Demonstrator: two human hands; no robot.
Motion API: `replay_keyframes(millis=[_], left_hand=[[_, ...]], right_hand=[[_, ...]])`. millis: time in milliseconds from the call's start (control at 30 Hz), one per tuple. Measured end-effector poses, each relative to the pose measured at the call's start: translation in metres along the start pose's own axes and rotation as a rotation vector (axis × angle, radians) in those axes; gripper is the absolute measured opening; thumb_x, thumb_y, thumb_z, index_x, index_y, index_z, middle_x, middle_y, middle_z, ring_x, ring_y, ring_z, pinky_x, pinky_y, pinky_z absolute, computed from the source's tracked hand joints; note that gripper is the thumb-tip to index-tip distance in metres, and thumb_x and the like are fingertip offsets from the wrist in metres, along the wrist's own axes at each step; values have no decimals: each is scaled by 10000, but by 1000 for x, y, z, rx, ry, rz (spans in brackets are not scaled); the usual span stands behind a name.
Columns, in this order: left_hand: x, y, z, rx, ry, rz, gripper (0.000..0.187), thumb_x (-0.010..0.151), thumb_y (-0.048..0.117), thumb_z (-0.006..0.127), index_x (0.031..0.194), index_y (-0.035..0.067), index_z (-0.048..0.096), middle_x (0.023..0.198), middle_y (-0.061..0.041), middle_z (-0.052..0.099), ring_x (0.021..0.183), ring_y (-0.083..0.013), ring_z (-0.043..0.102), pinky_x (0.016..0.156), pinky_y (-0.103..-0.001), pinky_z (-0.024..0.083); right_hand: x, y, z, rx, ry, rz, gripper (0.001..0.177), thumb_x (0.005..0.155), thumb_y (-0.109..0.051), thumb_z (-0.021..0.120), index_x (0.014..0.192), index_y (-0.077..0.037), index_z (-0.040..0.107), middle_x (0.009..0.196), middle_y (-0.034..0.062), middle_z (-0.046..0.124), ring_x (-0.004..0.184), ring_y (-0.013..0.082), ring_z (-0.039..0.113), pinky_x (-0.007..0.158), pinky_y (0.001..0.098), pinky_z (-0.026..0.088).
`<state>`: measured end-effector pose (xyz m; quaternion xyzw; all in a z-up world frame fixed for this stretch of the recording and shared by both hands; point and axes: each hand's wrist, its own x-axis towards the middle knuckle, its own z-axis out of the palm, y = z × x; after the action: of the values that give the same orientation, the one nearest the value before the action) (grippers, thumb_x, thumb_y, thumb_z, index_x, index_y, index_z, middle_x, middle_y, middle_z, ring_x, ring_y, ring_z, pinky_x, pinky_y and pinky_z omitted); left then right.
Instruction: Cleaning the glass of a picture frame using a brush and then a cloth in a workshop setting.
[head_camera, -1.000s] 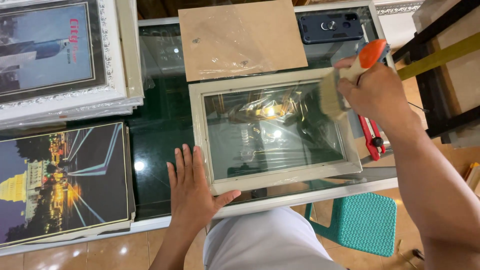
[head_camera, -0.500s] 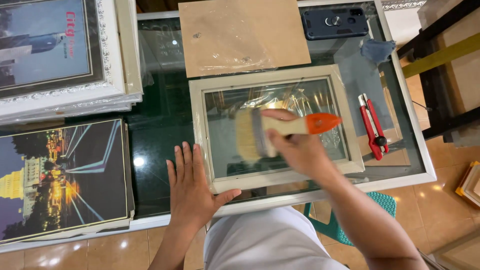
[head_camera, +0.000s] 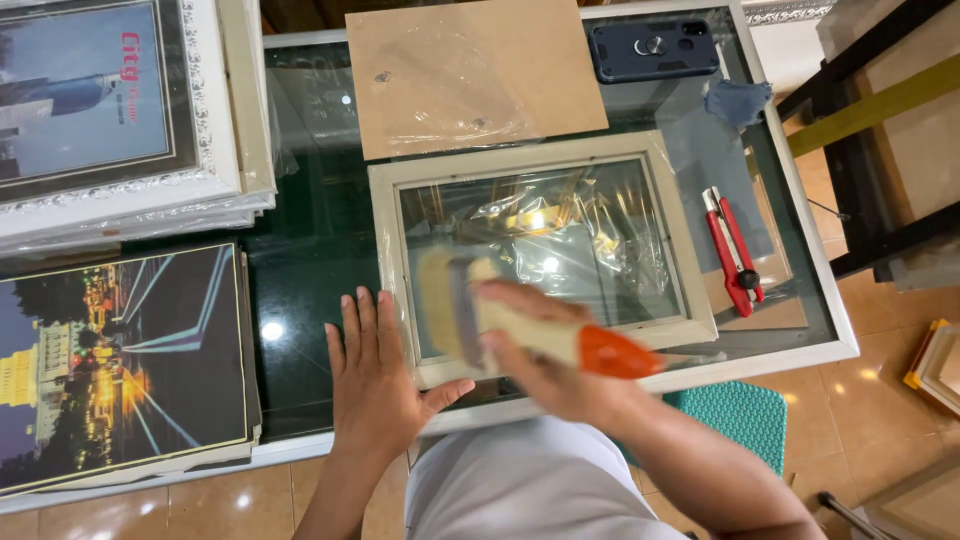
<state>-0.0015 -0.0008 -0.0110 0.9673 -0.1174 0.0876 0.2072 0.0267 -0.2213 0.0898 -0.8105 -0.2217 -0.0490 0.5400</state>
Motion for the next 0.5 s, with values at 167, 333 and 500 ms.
replay_keyframes(millis=[167,333,500], left_hand=[[2,0,0,-17,-32,-29,1369,690,865,612,1535,-138,221,1584,-418,226,1515,-542,149,1188,-664,98],[1,-1,-1,-27,-63,-25,1388,695,841,668,1549,-132,165,1579,-439,195,1509,-567,111,1181,-677,68],[1,3,-3,-30,-46,-22,1402,688,815,692,1518,-178,153,1555,-460,217,1484,-604,157,1159,-707,123]], right_hand=[[-20,45,-28,62,-29,160,403,915,-17,627,1317,-35,610,1211,117,696,762,149,643,613,251,537],[-58,66,-149,-133,246,433,493,902,91,582,1376,-41,604,1171,120,652,707,130,536,608,235,441],[-34,36,-158,-519,341,301,528,952,135,577,1475,164,513,1111,263,603,695,233,563,555,303,436]])
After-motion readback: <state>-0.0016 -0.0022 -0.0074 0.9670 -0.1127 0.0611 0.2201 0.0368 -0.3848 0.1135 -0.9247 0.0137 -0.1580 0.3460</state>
